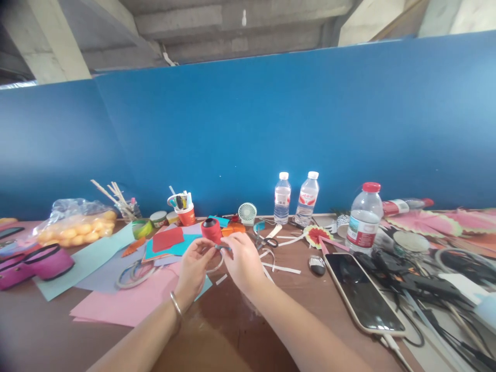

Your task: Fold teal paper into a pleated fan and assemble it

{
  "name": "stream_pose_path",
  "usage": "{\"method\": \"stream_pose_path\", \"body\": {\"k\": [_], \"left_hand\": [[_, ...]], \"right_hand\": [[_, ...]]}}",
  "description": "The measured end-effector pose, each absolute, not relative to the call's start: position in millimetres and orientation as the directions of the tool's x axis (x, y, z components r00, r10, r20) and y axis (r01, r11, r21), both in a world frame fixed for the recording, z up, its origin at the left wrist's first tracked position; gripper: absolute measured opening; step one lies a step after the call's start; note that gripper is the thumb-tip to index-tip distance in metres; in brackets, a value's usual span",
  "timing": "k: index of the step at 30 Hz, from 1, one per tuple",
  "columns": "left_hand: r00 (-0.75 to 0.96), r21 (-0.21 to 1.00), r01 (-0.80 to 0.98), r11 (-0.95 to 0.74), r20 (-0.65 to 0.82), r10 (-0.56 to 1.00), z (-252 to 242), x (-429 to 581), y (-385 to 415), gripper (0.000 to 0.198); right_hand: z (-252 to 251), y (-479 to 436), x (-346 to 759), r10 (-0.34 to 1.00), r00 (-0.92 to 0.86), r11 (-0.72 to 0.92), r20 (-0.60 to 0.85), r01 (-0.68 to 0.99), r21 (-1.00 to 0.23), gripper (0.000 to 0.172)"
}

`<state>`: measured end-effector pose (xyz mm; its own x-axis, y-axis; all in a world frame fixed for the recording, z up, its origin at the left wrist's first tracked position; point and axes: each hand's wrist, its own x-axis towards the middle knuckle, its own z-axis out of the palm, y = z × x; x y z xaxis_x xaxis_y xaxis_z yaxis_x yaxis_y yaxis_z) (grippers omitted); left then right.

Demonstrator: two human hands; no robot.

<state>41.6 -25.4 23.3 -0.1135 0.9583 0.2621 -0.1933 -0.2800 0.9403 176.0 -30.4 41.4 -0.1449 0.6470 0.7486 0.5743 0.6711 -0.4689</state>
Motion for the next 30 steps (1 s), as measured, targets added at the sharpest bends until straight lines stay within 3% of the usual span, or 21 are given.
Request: {"method": "stream_pose_path", "body": {"k": [23,30], "left_hand": [[-0.103,0.948,-0.167,-0.271,0.257,0.961,20.9,47.7,-29.8,0.019],[-0.087,0.950,-0.185,-0.252,0.239,0.967,24.2,47.1,-32.5,0.022]], "right_hand": [[34.4,-37.1,174.3,0.588,-0.115,0.583,0.801,0.746,-0.321,0.013],[34.0,-36.1,173.2,0.614,-0.093,0.570,0.783,0.739,-0.359,0.010]]}}
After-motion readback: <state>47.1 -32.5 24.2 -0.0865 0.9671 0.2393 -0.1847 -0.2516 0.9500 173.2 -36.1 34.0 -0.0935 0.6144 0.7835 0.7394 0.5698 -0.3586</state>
